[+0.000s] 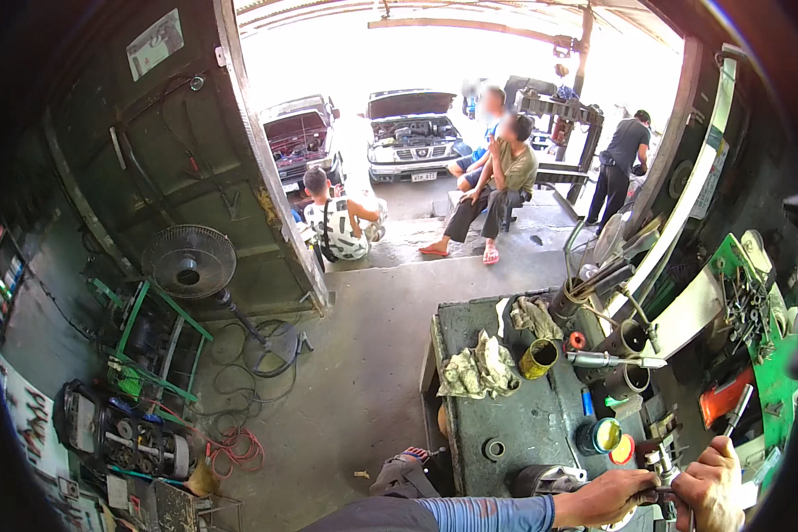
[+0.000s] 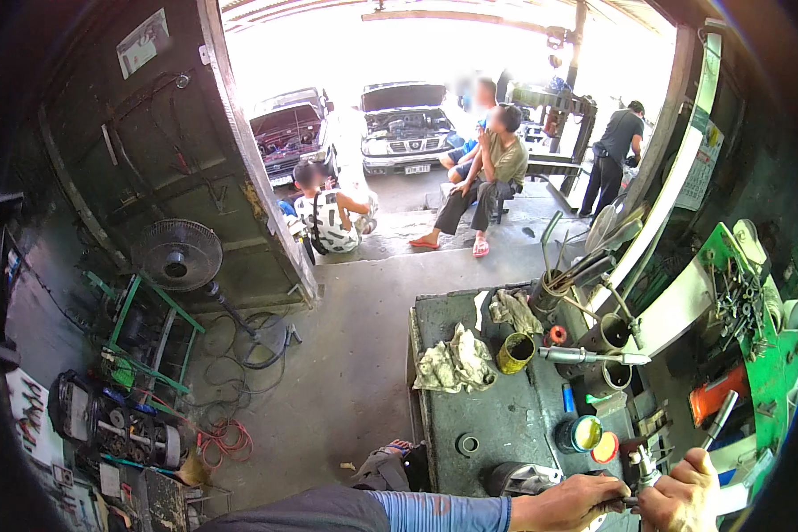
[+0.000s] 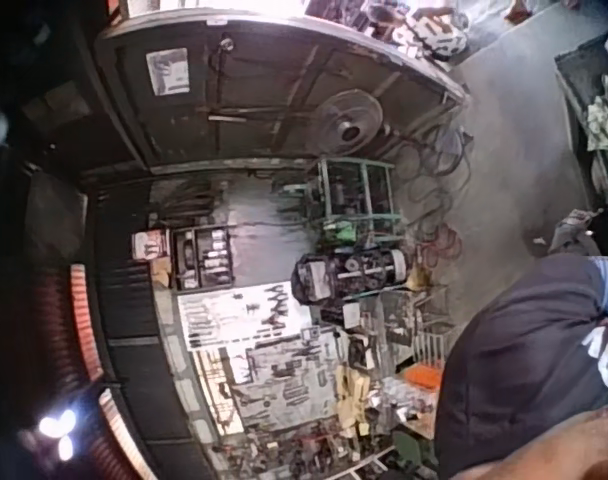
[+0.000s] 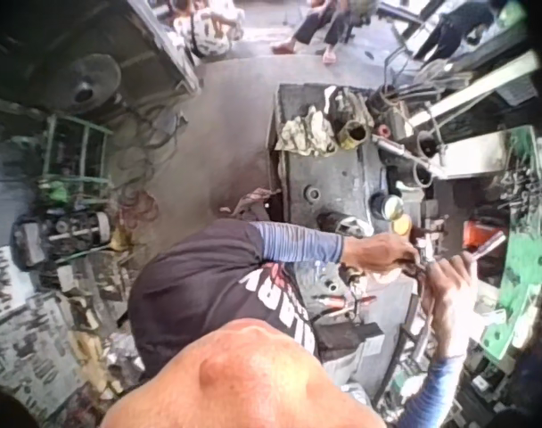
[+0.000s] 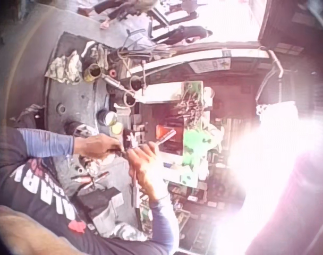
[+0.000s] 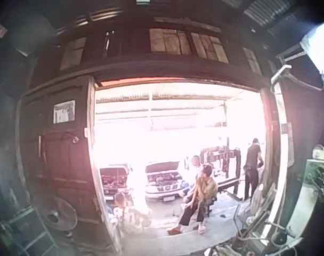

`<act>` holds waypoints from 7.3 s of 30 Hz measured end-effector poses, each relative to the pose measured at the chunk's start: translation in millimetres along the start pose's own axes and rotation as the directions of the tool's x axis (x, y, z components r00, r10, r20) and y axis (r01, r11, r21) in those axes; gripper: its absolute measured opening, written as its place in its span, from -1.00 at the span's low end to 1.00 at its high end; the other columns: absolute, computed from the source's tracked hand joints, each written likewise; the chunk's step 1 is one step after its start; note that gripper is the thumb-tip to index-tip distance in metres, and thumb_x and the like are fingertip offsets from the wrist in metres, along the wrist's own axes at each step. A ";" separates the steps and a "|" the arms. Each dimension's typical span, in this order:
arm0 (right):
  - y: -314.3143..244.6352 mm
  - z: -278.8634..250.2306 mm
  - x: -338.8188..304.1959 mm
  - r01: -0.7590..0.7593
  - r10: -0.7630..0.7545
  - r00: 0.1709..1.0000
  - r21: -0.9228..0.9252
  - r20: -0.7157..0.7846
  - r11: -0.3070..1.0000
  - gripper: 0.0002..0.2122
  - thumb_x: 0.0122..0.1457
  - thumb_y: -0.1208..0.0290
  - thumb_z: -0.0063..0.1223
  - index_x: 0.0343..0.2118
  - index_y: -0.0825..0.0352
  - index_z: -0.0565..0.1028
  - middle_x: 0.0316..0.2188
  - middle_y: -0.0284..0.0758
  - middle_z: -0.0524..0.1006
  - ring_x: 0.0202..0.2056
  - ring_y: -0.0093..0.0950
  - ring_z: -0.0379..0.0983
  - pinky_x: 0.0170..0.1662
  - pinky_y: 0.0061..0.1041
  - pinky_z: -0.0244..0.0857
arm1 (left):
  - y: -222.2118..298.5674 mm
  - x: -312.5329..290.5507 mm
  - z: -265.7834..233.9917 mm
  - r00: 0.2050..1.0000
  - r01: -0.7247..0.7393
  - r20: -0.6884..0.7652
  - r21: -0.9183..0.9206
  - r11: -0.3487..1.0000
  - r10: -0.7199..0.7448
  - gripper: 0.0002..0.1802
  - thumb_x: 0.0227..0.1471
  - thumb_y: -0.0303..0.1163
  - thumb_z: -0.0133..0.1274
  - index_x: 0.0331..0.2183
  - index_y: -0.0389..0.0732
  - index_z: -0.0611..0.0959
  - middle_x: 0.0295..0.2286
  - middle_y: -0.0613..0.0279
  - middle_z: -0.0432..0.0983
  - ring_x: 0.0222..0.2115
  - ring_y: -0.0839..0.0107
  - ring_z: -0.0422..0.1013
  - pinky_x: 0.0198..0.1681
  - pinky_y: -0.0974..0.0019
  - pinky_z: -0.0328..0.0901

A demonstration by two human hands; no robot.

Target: The person assembles a mechanical component on a workbench. They place a small ring into a cylindrical part, insert a metal plate, and secure it with screws using a screwdriver and a power drill.

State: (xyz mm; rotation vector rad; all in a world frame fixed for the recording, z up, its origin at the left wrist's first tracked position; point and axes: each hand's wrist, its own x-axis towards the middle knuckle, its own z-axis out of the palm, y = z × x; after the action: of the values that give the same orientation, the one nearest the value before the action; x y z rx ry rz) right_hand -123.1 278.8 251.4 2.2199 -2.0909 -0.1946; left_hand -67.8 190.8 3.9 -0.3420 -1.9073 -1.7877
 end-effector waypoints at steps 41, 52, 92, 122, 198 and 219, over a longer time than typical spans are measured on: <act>-53.1 14.7 -27.4 -0.432 0.421 0.893 0.044 0.156 0.901 -0.59 -0.21 -0.04 0.46 -0.52 0.22 0.59 -0.63 -0.37 0.36 -0.48 -0.29 0.40 -0.16 -0.22 0.25 | 8.8 26.2 -28.6 0.743 -0.508 0.635 0.327 0.797 0.212 -0.66 -0.07 -0.06 0.31 -0.50 -0.15 0.73 -0.44 0.23 0.59 -0.28 0.18 0.51 -0.22 0.03 0.34; -70.2 49.2 -19.7 -0.537 0.516 0.802 0.013 -0.300 0.843 -0.79 -0.07 0.47 0.29 -0.61 0.20 0.40 -0.67 -0.35 0.28 -0.55 -0.32 0.32 -0.23 -0.26 0.21 | 16.6 7.9 -19.2 0.831 -0.364 0.548 0.400 0.841 0.098 -0.66 -0.10 -0.11 0.34 -0.44 -0.21 0.76 -0.33 0.19 0.63 -0.16 0.17 0.49 -0.13 0.10 0.31; -78.1 75.2 -23.4 -0.592 0.487 0.629 0.033 -0.607 0.806 -0.60 -0.11 0.58 0.29 -0.74 0.24 0.18 -0.78 -0.34 0.13 -0.68 -0.29 0.08 -0.37 -0.28 0.01 | 8.6 6.0 -16.7 0.908 -0.278 0.388 0.275 0.921 0.158 -0.64 -0.23 -0.15 0.42 -0.40 -0.18 0.75 -0.29 0.19 0.66 -0.15 0.10 0.52 -0.03 0.07 0.43; -54.0 11.3 -68.2 -0.261 0.283 0.955 -0.197 0.090 0.945 -0.70 -0.03 0.35 0.27 -0.16 0.09 0.73 -0.42 -0.44 0.50 -0.16 -0.33 0.53 0.18 -0.17 0.33 | 17.3 15.5 -51.8 0.811 -0.324 0.526 0.039 0.945 0.256 -0.63 -0.17 -0.42 0.38 -0.21 -0.19 0.77 -0.03 0.23 0.64 0.12 0.06 0.48 0.28 0.03 0.29; -59.8 69.5 -34.5 -0.359 0.250 0.779 -0.082 -0.575 0.930 -0.67 -0.18 0.77 0.22 -0.73 0.29 0.25 -0.75 -0.38 0.21 -0.68 -0.36 0.13 -0.42 -0.32 0.16 | 14.8 15.2 -22.0 0.950 -0.181 0.300 0.311 0.933 0.084 -0.57 -0.31 -0.06 0.48 -0.37 -0.10 0.79 -0.34 0.19 0.72 -0.27 0.08 0.58 -0.16 0.08 0.50; -61.1 47.4 -50.0 -0.306 0.242 0.910 -0.151 -0.337 0.940 -0.83 -0.16 0.33 0.25 -0.54 0.18 0.44 -0.60 -0.45 0.41 -0.43 -0.41 0.45 -0.03 -0.32 0.40 | 13.2 19.3 -27.3 0.914 -0.218 0.391 0.242 0.945 0.110 -0.44 -0.24 -0.14 0.48 -0.15 -0.16 0.77 -0.18 0.08 0.71 -0.08 0.06 0.59 0.06 0.09 0.46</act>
State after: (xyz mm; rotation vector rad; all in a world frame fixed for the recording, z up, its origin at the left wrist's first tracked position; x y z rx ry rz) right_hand -72.8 333.6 197.1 1.6895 -2.0705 -0.0262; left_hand -72.4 162.5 25.6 -0.7612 -2.2794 -1.3863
